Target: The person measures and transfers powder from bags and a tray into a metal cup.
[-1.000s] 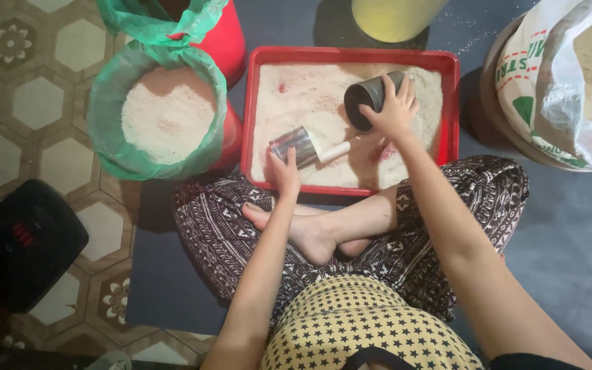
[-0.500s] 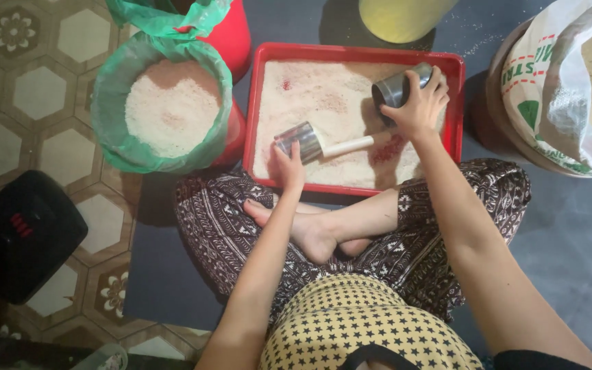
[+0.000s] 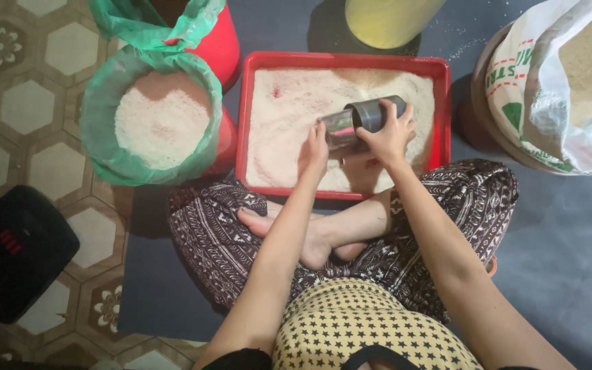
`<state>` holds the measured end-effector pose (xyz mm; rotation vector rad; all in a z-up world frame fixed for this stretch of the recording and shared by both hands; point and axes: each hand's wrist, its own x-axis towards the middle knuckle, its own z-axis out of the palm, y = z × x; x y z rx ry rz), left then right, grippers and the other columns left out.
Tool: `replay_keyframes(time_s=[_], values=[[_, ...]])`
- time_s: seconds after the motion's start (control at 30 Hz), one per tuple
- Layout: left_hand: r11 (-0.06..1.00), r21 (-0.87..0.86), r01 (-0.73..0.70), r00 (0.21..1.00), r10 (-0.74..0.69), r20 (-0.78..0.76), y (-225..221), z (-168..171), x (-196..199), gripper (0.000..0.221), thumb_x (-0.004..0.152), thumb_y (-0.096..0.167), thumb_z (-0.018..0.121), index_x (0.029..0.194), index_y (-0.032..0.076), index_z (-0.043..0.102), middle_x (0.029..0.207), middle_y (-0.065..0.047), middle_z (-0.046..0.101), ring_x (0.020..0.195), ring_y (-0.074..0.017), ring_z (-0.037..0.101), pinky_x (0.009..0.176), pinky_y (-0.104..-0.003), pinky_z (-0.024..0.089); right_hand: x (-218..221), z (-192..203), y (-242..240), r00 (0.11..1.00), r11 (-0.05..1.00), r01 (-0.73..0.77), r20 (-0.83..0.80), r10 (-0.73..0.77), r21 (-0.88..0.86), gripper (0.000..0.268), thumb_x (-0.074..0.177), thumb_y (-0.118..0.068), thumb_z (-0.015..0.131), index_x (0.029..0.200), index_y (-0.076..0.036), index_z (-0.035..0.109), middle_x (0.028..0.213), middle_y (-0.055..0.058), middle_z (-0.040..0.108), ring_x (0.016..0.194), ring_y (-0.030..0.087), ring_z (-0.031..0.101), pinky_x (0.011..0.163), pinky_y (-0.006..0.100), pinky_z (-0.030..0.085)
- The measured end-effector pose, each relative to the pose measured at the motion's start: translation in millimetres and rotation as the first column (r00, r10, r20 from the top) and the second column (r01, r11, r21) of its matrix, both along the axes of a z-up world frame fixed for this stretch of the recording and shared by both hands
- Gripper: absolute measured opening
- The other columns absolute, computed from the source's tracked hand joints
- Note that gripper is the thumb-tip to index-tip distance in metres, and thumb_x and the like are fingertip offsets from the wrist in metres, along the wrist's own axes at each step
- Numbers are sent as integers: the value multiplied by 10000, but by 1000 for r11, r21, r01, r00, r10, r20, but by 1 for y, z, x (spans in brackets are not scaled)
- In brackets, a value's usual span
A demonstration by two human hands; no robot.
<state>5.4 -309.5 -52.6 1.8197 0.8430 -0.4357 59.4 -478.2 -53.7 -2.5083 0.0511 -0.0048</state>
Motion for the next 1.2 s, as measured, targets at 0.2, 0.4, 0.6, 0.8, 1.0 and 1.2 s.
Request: replay_keyframes(time_s=[0.2, 0.4, 0.6, 0.8, 1.0, 1.2], values=[[990, -133, -48, 999, 46, -11, -4, -34, 5, 792, 989, 734, 225, 1611, 261, 355, 1640, -81, 410, 1511, -296, 386, 1254, -455, 291, 18, -31, -52, 997, 991, 74, -29, -71, 112, 839, 630, -510, 971, 1346, -353, 564, 1396, 184, 423, 1188, 521, 533, 964, 641, 438], [998, -47, 39, 999, -39, 5, 38, 8, 14, 934, 911, 830, 290, 1647, 257, 247, 1673, -62, 350, 1518, -325, 369, 1282, -491, 205, 20, 5, -68, 962, 858, 262, -187, -198, 442, 717, 737, -424, 923, 1356, -258, 602, 1287, 188, 671, 1199, 386, 655, 1006, 500, 511], [969, 233, 75, 922, -157, 355, 78, -32, 52, 505, 1070, 461, 502, 1467, 152, 461, 1465, -177, 591, 1390, -399, 523, 1154, -611, 384, 42, 38, -45, 993, 930, 77, 54, -104, 360, 712, 678, -364, 975, 1300, -243, 650, 1274, 174, 639, 1175, 448, 641, 1002, 536, 514], [464, 866, 187, 653, -717, 243, 78, -44, 63, 191, 932, 206, 508, 971, 45, 603, 919, -174, 725, 847, -408, 658, 834, -523, 487, 37, 88, 20, 901, 960, -262, 380, 208, 96, 656, 702, -208, 871, 1278, -117, 572, 1260, 160, 500, 1123, 397, 525, 935, 517, 497], [291, 957, 5, 489, -835, 252, 71, -89, 42, 301, 1003, 254, 479, 1265, 220, 623, 1165, -41, 669, 928, -271, 598, 888, -402, 467, 50, 70, 74, 811, 933, -325, 462, 359, -155, 901, 638, -409, 969, 1396, -226, 516, 1467, 249, 266, 1238, 520, 370, 957, 647, 396], [262, 950, 170, 511, -848, 143, 71, -164, 68, 405, 1015, 273, 412, 1374, 157, 558, 1352, -95, 616, 1233, -280, 551, 1138, -463, 353, 38, 79, 100, 706, 852, -378, 482, 519, -363, 867, 636, -311, 954, 1411, -186, 587, 1604, 244, 120, 1337, 507, 316, 1094, 652, 309]])
